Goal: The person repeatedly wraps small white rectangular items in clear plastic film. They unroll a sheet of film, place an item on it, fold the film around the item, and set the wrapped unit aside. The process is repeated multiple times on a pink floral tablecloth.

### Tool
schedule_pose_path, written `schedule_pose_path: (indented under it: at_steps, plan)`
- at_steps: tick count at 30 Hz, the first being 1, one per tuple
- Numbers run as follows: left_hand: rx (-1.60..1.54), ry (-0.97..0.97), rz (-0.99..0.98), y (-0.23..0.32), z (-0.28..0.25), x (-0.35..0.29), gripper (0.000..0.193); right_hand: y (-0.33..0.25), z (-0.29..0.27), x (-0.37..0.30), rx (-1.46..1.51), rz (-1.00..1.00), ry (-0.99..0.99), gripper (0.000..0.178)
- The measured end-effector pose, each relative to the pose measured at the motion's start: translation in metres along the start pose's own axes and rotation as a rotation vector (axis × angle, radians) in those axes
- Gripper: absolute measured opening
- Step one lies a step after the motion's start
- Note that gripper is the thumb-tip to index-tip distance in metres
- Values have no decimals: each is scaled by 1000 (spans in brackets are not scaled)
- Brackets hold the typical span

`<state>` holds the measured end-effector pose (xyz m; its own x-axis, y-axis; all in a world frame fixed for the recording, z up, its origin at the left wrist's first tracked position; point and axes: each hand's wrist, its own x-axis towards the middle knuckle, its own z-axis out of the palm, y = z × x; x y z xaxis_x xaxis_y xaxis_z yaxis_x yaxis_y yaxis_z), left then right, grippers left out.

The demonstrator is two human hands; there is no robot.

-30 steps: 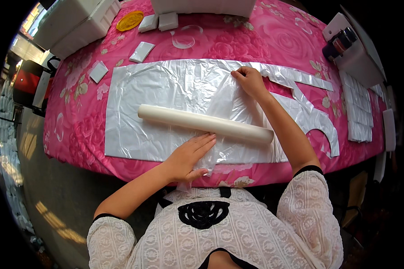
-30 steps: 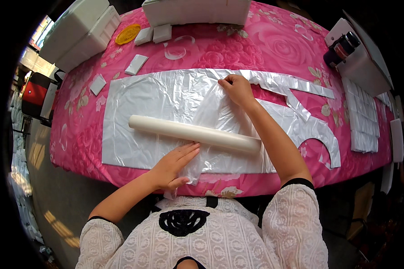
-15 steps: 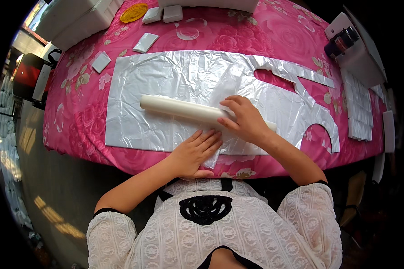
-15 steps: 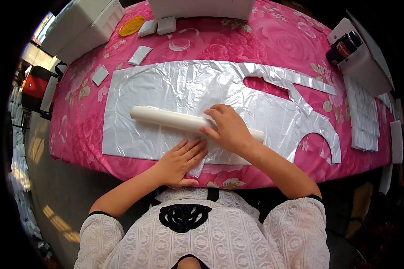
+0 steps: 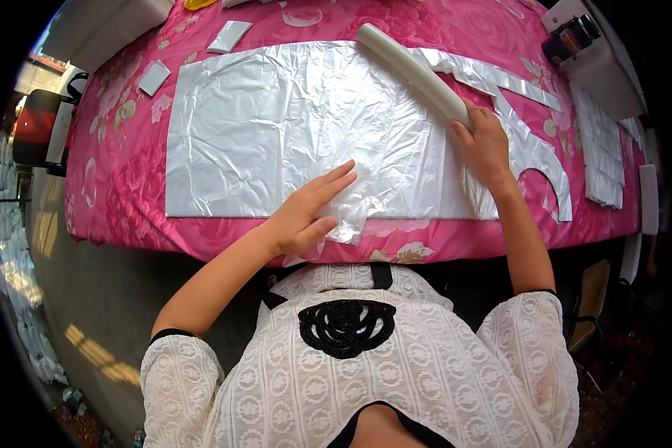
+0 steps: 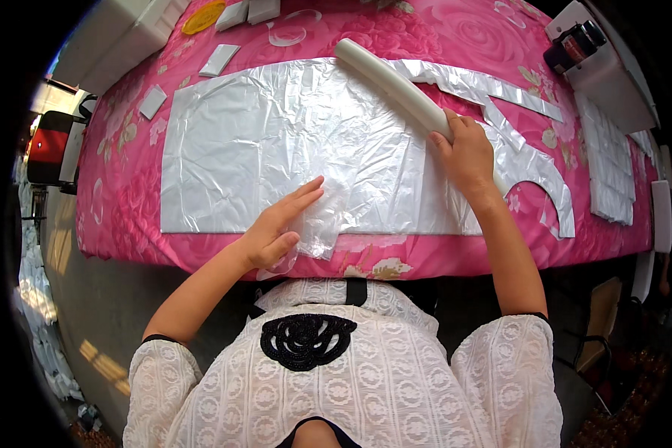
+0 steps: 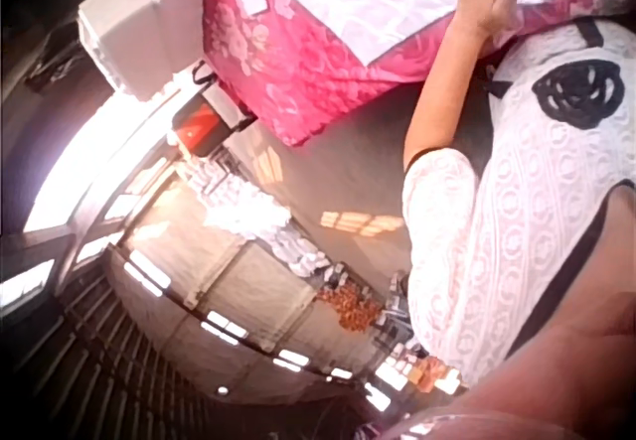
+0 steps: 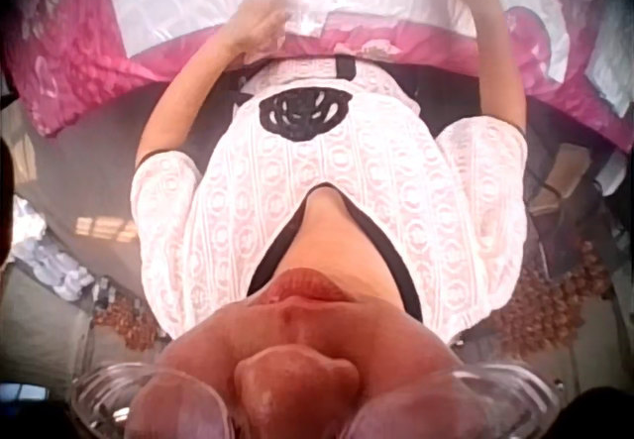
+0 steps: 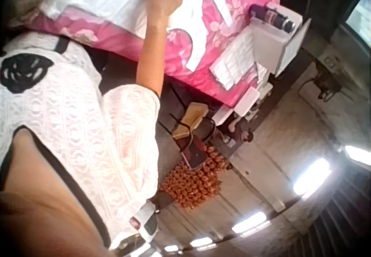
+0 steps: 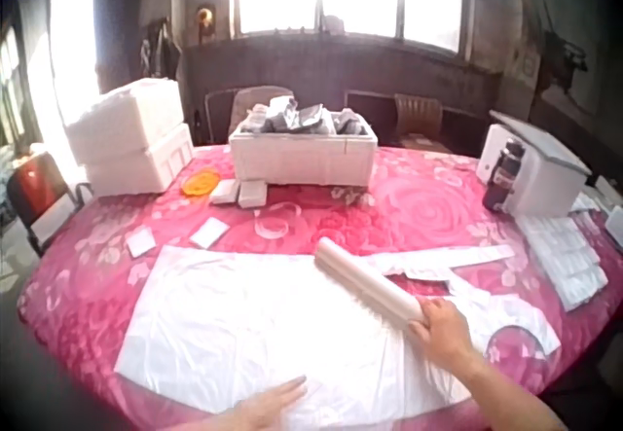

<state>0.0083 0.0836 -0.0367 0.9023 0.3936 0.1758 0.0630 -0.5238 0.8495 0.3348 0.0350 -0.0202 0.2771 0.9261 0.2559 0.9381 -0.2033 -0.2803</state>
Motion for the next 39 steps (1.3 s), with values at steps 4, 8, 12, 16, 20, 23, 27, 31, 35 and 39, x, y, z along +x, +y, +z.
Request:
schedule_pose_path:
  at_steps: [4, 8, 12, 16, 20, 23, 27, 31, 35, 39]
  plan:
    - [-113, 162, -56, -6, -21, -10, 59, -14, -11, -17, 143, -27, -87, 45]
    - [249, -35, -5, -10, -30, -20, 61, -39, -16, -33, 270, -275, -215, 51]
    - [484, -256, 129, -6, -26, -14, 62, -51, -5, -32, 241, -415, -275, 53]
    - [430, -299, 98, -5, -26, -17, 62, -58, 6, -16, 225, -446, -238, 52]
    - [385, -317, 86, 6, -32, -27, 64, -56, 20, 4, 194, -448, -119, 50]
    - [397, -222, 76, 19, -29, -41, 66, -52, 29, 21, 174, -429, -38, 48]
    - [483, 61, -10, 29, -3, -63, 60, -52, 39, 38, 140, -407, 17, 49]
    - [501, 195, -46, 38, 18, -70, 45, -57, 43, 39, 80, -426, 154, 49]
    - [469, 305, -171, 41, 27, -78, 36, -86, 24, -2, 182, -518, 77, 54]
    - [378, 314, -320, 51, 27, -80, 32, -113, 14, -59, 520, -598, -225, 48]
